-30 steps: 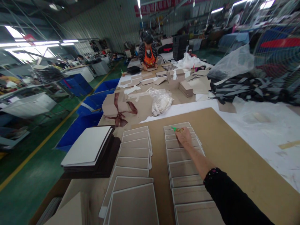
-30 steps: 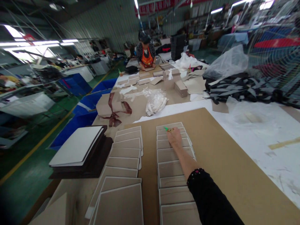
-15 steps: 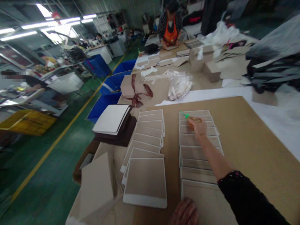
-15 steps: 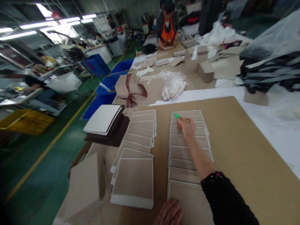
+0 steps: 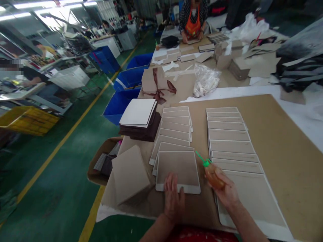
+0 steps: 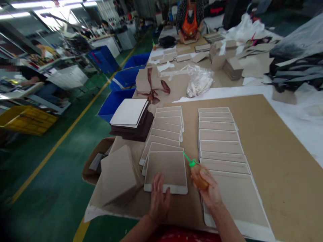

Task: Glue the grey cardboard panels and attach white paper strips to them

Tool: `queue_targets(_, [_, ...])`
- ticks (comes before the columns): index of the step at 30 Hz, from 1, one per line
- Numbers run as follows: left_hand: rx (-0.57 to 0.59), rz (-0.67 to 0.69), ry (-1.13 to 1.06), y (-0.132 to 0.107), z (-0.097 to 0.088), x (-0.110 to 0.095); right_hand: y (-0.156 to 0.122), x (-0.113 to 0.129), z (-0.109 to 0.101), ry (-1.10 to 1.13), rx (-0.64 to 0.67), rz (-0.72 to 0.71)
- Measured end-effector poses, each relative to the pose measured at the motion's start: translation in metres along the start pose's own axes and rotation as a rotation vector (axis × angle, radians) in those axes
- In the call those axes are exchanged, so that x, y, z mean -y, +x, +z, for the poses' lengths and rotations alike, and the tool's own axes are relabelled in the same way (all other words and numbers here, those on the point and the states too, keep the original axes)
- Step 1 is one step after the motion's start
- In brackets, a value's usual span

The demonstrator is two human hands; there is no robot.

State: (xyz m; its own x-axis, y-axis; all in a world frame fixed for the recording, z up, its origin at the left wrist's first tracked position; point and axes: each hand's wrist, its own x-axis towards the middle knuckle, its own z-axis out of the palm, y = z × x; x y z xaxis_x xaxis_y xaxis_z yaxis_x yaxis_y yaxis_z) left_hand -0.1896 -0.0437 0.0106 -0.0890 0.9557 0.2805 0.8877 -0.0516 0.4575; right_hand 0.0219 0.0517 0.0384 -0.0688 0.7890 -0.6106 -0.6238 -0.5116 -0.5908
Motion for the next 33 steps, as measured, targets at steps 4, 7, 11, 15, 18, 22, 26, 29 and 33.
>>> queue_targets(4, [0.09, 0.021, 0.099, 0.0, -0.019, 0.06, -0.009, -0.044, 0.014, -0.011, -0.027, 0.001])
queue_targets(7, [0.18, 0.082, 0.105, -0.001, -0.02, 0.078, -0.01, -0.055, 0.024, -0.045, -0.074, -0.055])
queue_targets(11, [0.21, 0.102, 0.117, -0.006, -0.015, 0.081, -0.018, -0.061, 0.028, -0.051, -0.158, -0.108])
queue_targets(15, [0.217, 0.166, 0.108, -0.011, -0.016, 0.085, -0.027, -0.07, 0.024, -0.021, -0.207, -0.125])
queue_targets(18, [0.23, 0.221, 0.095, -0.01, -0.018, 0.086, -0.031, -0.074, 0.021, -0.023, -0.242, -0.114])
queue_targets(22, [0.254, 0.282, 0.087, 0.0, -0.018, 0.083, -0.033, -0.075, 0.023, -0.013, -0.263, -0.108])
queue_targets(26, [0.248, 0.317, 0.093, 0.01, -0.013, 0.078, -0.038, -0.077, 0.029, 0.001, -0.269, -0.131])
queue_targets(29, [0.26, 0.308, 0.1, 0.013, -0.01, 0.079, -0.041, -0.079, 0.031, -0.004, -0.318, -0.206])
queue_targets(33, [0.263, 0.321, 0.109, 0.014, -0.006, 0.082, -0.045, -0.077, 0.029, -0.053, -0.444, -0.351])
